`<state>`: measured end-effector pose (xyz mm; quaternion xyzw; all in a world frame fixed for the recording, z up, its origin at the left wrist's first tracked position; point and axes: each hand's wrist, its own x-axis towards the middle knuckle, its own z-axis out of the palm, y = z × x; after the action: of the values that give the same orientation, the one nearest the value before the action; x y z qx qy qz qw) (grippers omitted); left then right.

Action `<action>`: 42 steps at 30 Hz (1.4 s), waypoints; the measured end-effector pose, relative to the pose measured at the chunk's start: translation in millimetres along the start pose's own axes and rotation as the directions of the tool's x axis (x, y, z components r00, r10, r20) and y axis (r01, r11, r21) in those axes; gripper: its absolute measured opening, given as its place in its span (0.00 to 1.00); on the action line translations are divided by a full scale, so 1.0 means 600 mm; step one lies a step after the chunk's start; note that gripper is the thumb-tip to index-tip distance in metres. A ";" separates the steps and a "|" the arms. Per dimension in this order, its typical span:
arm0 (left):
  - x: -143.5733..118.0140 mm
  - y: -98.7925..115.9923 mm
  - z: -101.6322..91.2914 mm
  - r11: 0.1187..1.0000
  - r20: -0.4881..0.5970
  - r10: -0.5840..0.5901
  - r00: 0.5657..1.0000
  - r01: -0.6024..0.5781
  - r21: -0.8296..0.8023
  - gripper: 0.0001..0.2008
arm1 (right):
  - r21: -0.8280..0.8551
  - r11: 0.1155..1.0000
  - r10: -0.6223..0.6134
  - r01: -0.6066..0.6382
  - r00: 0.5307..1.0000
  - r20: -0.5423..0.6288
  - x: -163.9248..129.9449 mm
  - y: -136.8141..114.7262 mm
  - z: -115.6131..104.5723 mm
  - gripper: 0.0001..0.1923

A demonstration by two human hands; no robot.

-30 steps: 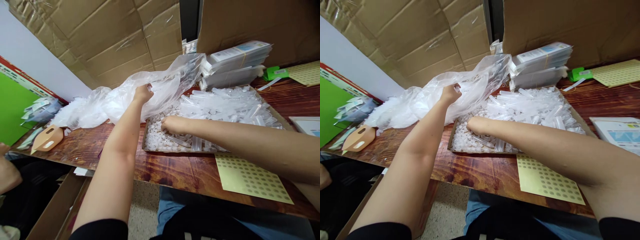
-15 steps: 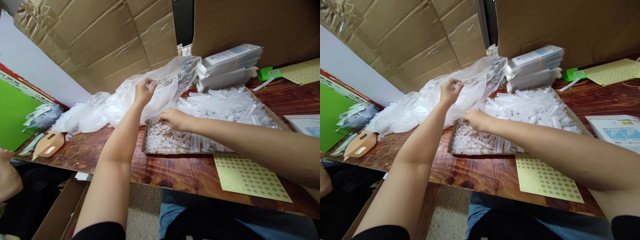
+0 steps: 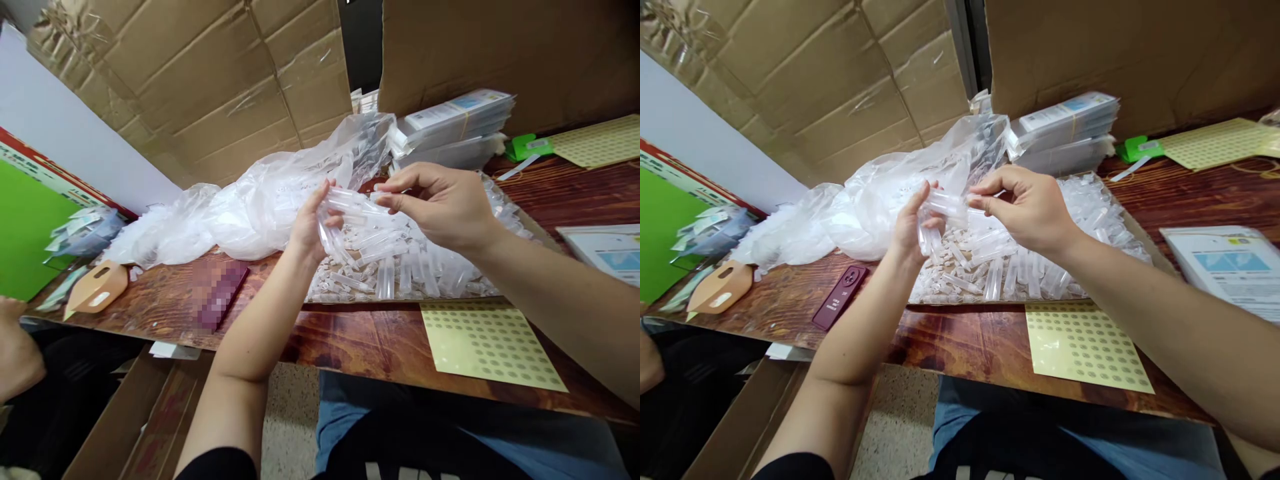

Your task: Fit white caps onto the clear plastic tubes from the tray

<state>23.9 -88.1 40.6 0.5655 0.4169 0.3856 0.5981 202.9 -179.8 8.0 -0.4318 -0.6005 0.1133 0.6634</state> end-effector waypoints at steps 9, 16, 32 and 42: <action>-0.062 -0.024 0.043 0.679 0.189 -0.277 0.942 0.331 -0.656 0.07 | -0.111 0.935 -0.328 0.336 0.941 0.079 -0.041 -0.013 -0.011 0.06; -0.068 -0.032 0.046 0.703 0.171 -0.345 0.923 0.375 -0.605 0.05 | -0.126 0.899 -0.401 0.420 0.904 0.151 -0.054 -0.012 -0.009 0.08; -0.072 -0.049 0.039 0.490 0.315 -0.448 0.836 0.525 -0.696 0.03 | -0.099 0.862 -0.467 0.496 0.855 0.225 -0.070 -0.017 0.002 0.16; -0.066 -0.069 0.047 0.491 0.515 -0.459 0.724 0.690 -0.532 0.15 | -0.169 0.860 -0.460 0.481 0.875 0.150 -0.074 -0.003 0.002 0.17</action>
<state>35.8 -137.4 2.0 0.1750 0.3090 0.1945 0.9144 189.7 -210.1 -21.8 -0.3303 -0.7298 -0.0913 0.5915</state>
